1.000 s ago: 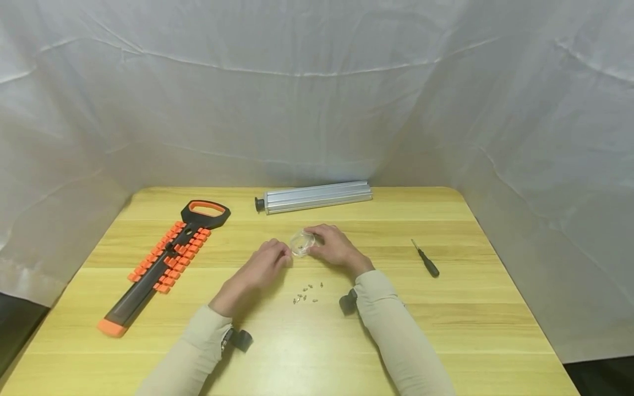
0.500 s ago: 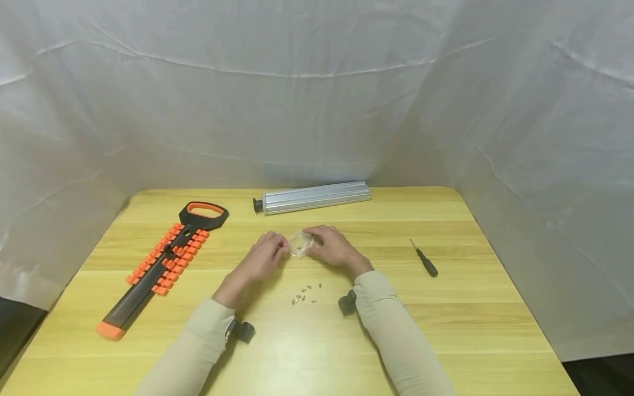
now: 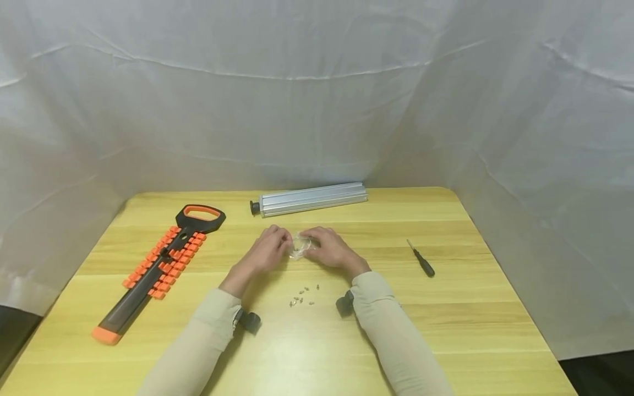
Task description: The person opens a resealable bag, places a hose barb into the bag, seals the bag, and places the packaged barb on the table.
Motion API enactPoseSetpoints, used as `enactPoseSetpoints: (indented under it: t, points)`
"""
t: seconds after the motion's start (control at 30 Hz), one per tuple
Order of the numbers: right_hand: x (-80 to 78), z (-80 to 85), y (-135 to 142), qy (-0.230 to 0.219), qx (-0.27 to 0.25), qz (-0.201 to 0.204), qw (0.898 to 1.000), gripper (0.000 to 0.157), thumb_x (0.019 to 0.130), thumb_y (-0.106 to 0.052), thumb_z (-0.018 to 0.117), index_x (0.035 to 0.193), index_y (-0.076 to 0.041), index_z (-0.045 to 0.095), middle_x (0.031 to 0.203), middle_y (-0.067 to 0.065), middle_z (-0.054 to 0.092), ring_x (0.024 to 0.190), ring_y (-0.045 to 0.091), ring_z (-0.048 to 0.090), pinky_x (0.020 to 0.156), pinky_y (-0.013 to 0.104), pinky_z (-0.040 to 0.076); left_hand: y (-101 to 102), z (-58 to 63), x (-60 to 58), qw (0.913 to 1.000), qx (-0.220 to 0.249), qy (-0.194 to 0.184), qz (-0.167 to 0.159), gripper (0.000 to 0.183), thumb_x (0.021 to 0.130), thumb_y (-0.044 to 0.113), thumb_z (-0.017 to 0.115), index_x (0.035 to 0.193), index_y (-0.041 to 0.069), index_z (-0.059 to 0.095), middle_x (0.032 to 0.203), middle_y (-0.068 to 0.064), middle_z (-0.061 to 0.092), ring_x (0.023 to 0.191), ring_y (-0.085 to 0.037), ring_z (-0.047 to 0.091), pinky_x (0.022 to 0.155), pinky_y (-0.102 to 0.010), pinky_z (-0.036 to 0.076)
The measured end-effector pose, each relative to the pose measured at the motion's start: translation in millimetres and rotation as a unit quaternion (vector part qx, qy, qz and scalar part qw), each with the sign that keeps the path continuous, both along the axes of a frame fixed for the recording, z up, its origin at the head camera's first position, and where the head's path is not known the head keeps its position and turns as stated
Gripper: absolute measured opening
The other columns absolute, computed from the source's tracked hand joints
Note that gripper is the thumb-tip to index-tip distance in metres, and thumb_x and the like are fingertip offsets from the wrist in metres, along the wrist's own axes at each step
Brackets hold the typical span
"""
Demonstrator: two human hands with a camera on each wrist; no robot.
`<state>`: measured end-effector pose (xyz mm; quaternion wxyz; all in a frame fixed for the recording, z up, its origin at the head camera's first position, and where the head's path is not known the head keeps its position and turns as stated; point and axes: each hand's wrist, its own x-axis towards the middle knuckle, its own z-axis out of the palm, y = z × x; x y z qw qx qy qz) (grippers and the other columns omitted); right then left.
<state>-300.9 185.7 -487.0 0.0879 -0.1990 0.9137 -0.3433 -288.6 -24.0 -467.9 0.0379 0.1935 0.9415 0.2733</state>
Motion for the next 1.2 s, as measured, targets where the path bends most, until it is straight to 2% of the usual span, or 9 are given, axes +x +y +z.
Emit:
enactPoseSetpoints:
  t: [0.17, 0.37, 0.63, 0.8, 0.93, 1.1, 1.2]
  points:
    - [1.4, 0.0, -2.5, -0.005, 0.003, -0.005, 1.000, 0.051, 0.088, -0.026, 0.071, 0.136, -0.024, 0.055, 0.143, 0.004, 0.051, 0.135, 0.028, 0.041, 0.113, 0.050, 0.030, 1.4, -1.1, -2.8, 0.9999, -0.004, -0.009, -0.006, 0.016, 0.101, 0.023, 0.047, 0.102, 0.014, 0.061, 0.107, -0.004, 0.052, 0.103, -0.022, 0.047, 0.087, -0.039, 0.043]
    - [1.2, 1.2, -3.7, 0.009, 0.005, 0.002, 1.000, 0.050, 0.088, -0.026, 0.071, 0.135, -0.022, 0.055, 0.141, 0.004, 0.053, 0.132, 0.029, 0.043, 0.112, 0.051, 0.032, 3.1, -2.7, -4.4, 0.9998, -0.008, -0.015, -0.007, 0.015, 0.101, 0.022, 0.050, 0.103, 0.014, 0.062, 0.106, -0.004, 0.053, 0.100, -0.021, 0.048, 0.086, -0.039, 0.043]
    - [-0.9, -1.0, -2.2, 0.013, 0.022, -0.003, 1.000, 0.051, 0.088, -0.029, 0.070, 0.136, -0.027, 0.054, 0.143, 0.002, 0.051, 0.133, 0.028, 0.042, 0.112, 0.051, 0.031, 0.3, 0.1, -0.1, 0.9999, 0.009, -0.011, 0.001, 0.014, 0.100, 0.026, 0.051, 0.103, 0.016, 0.061, 0.108, -0.004, 0.052, 0.099, -0.020, 0.048, 0.087, -0.039, 0.043]
    - [-0.3, -1.4, -1.9, 0.017, 0.018, 0.000, 1.000, 0.053, 0.087, -0.028, 0.071, 0.137, -0.025, 0.053, 0.143, 0.004, 0.051, 0.133, 0.029, 0.043, 0.112, 0.052, 0.031, -4.7, 2.1, 7.9, 0.9996, 0.026, -0.002, 0.006, 0.013, 0.099, 0.026, 0.053, 0.101, 0.017, 0.062, 0.104, -0.001, 0.056, 0.095, -0.017, 0.053, 0.086, -0.038, 0.045]
    - [-0.5, -1.6, -1.5, 0.014, 0.014, -0.002, 1.000, 0.053, 0.087, -0.028, 0.071, 0.137, -0.025, 0.054, 0.143, 0.004, 0.051, 0.131, 0.029, 0.044, 0.110, 0.051, 0.034, -8.8, 3.8, 16.7, 0.9995, 0.031, 0.000, 0.002, 0.011, 0.098, 0.024, 0.055, 0.100, 0.016, 0.063, 0.098, 0.001, 0.059, 0.087, -0.013, 0.055, 0.078, -0.033, 0.047]
    - [0.1, -0.8, -0.9, 0.008, 0.009, -0.004, 1.000, 0.053, 0.086, -0.028, 0.072, 0.136, -0.024, 0.054, 0.143, 0.004, 0.051, 0.132, 0.030, 0.044, 0.111, 0.052, 0.032, -11.5, 8.1, 30.9, 0.9984, 0.044, -0.032, -0.012, 0.010, 0.096, 0.023, 0.057, 0.098, 0.016, 0.063, 0.092, 0.002, 0.061, 0.075, -0.012, 0.054, 0.065, -0.028, 0.046]
    - [0.5, -0.5, -1.6, 0.010, 0.008, -0.002, 1.000, 0.052, 0.087, -0.027, 0.071, 0.136, -0.023, 0.055, 0.143, 0.004, 0.051, 0.133, 0.030, 0.043, 0.111, 0.053, 0.031, -11.4, 10.9, 39.6, 0.9975, 0.043, -0.049, -0.028, 0.010, 0.096, 0.024, 0.058, 0.097, 0.016, 0.064, 0.089, 0.003, 0.063, 0.070, -0.011, 0.054, 0.062, -0.027, 0.045]
